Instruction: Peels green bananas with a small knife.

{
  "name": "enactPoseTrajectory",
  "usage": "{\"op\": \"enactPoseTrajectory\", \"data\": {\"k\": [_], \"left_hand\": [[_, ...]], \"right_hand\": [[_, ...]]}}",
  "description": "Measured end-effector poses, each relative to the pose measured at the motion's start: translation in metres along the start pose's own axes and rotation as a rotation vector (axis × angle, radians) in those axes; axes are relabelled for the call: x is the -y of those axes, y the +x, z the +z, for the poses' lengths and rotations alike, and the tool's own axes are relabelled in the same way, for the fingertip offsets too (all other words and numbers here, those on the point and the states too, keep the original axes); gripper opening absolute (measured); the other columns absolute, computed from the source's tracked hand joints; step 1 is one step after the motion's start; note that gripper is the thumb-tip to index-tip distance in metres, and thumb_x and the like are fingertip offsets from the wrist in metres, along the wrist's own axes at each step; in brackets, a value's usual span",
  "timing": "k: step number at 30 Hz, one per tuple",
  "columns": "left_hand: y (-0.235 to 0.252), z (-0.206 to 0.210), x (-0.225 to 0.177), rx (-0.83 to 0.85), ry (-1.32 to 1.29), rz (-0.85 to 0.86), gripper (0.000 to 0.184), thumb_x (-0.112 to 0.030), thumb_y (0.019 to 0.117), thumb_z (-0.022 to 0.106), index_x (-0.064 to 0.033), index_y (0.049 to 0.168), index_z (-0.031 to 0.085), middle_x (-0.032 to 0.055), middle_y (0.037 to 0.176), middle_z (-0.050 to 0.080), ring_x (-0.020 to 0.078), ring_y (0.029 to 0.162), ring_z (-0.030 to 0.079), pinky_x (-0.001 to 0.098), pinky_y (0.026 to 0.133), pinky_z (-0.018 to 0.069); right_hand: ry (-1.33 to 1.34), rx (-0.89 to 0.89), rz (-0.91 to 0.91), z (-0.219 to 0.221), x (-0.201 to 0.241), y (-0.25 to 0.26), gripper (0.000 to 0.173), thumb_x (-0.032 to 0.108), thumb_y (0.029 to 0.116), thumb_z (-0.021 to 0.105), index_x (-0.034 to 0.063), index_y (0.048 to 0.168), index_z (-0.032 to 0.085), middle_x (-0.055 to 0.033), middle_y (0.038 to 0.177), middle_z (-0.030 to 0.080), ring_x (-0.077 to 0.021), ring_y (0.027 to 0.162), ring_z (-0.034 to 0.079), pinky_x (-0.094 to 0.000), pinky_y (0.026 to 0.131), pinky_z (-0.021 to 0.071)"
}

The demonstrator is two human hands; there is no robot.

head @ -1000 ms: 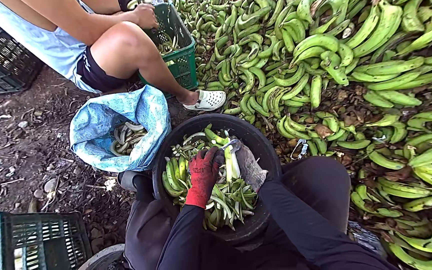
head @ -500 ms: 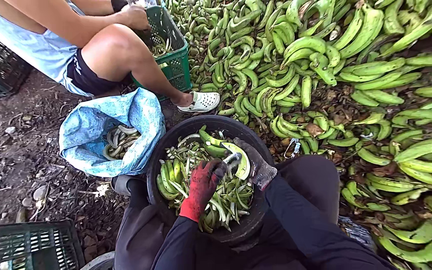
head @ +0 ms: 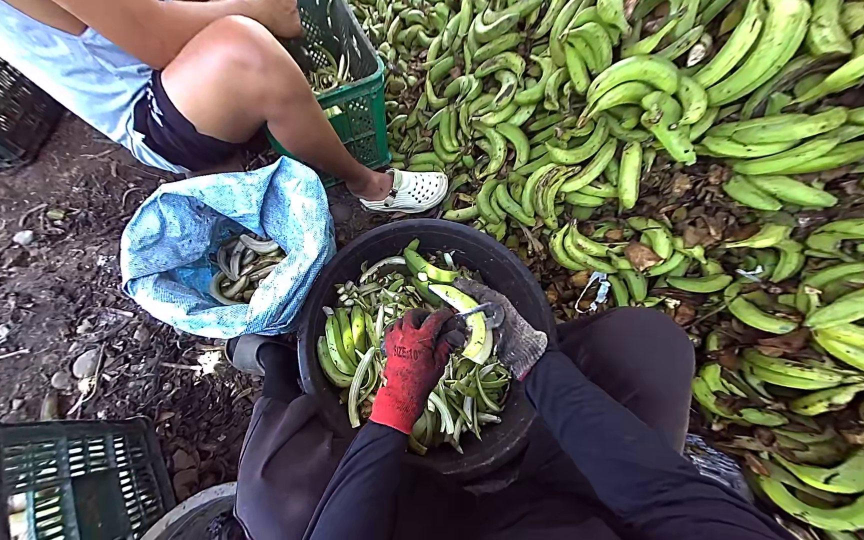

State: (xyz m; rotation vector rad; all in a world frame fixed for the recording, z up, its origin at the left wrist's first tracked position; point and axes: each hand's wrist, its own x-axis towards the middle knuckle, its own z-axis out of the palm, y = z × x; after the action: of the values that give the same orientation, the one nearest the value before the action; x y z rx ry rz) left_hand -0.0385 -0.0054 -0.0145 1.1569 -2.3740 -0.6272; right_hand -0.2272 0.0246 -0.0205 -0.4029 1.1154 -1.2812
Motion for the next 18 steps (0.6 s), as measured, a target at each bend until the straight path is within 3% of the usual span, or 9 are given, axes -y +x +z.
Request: {"op": "enactPoseTrajectory", "data": {"k": [3,6,8,10,12,14,17,18], "left_hand": [[0.008,0.002,0.006,-0.110,-0.038,-0.197,0.045,-0.052,0.0996,0.053,-0.0219,0.128,0.071,0.0165,0.118,0.069,0.0361,0.105,0.067,0.0582,0.088,0.0541],[0.014,-0.003,0.026,-0.097,-0.232,-0.389,0.043,-0.045,0.1040,0.051,-0.0174,0.132,0.067,0.0158,0.122,0.067,0.0313,0.111,0.065,0.0530,0.095,0.0549],[0.010,-0.004,0.035,-0.091,-0.350,-0.419,0.044,-0.046,0.1044,0.049,-0.0163,0.132,0.067,0.0129,0.123,0.067,0.0270,0.114,0.064,0.0500,0.098,0.0533],[0.003,-0.006,0.041,-0.087,-0.478,-0.433,0.044,-0.046,0.1053,0.049,-0.0154,0.132,0.067,0.0085,0.121,0.069,0.0204,0.111,0.065,0.0448,0.097,0.0542],[-0.003,-0.008,0.049,-0.131,-0.713,-0.527,0.044,-0.045,0.1061,0.050,-0.0117,0.131,0.065,0.0076,0.107,0.070,0.0176,0.091,0.068,0.0404,0.084,0.0586],[-0.007,-0.015,0.052,-0.209,-0.974,-0.693,0.044,-0.040,0.1087,0.048,-0.0069,0.135,0.059,0.0126,0.096,0.067,0.0224,0.077,0.067,0.0425,0.072,0.0609],[-0.014,-0.020,0.062,-0.261,-1.119,-0.899,0.048,-0.044,0.1103,0.042,-0.0090,0.141,0.053,0.0156,0.096,0.066,0.0272,0.076,0.069,0.0456,0.070,0.0622],[-0.018,-0.015,0.065,-0.246,-1.102,-0.904,0.049,-0.045,0.1103,0.041,-0.0084,0.141,0.052,0.0157,0.096,0.067,0.0266,0.076,0.068,0.0449,0.069,0.0610]], "right_hand": [[-0.117,-0.143,-0.085,0.016,-0.013,-0.006,0.036,0.029,0.1100,0.040,0.0037,0.122,0.062,-0.0077,0.096,0.068,-0.0143,0.082,0.066,-0.0329,0.073,0.0584],[-0.175,-0.032,-0.091,0.023,-0.010,-0.022,0.044,0.033,0.1108,0.035,0.0088,0.135,0.062,-0.0090,0.113,0.071,-0.0162,0.095,0.068,-0.0338,0.083,0.0590],[-0.140,-0.021,-0.055,0.018,-0.006,-0.023,0.045,0.035,0.1105,0.033,0.0105,0.136,0.061,-0.0091,0.102,0.069,-0.0163,0.078,0.066,-0.0315,0.064,0.0576],[-0.040,-0.140,0.001,0.000,-0.006,-0.014,0.044,0.040,0.1098,0.037,0.0082,0.129,0.062,-0.0106,0.096,0.069,-0.0183,0.072,0.065,-0.0333,0.059,0.0566],[0.095,-0.268,0.030,-0.025,-0.015,-0.004,0.045,0.042,0.1083,0.041,0.0066,0.127,0.060,-0.0120,0.095,0.069,-0.0202,0.073,0.066,-0.0356,0.060,0.0579],[0.093,-0.390,0.053,-0.047,-0.030,0.000,0.043,0.041,0.1074,0.046,0.0083,0.134,0.056,-0.0120,0.104,0.068,-0.0215,0.083,0.068,-0.0382,0.069,0.0598],[-0.087,-0.563,0.037,-0.036,-0.052,0.012,0.042,0.041,0.1059,0.051,0.0063,0.128,0.060,-0.0104,0.100,0.068,-0.0187,0.082,0.067,-0.0373,0.070,0.0586],[-0.166,-0.566,-0.008,-0.014,-0.054,0.014,0.043,0.041,0.1061,0.051,0.0061,0.129,0.061,-0.0103,0.105,0.068,-0.0183,0.088,0.067,-0.0382,0.076,0.0584]]}}
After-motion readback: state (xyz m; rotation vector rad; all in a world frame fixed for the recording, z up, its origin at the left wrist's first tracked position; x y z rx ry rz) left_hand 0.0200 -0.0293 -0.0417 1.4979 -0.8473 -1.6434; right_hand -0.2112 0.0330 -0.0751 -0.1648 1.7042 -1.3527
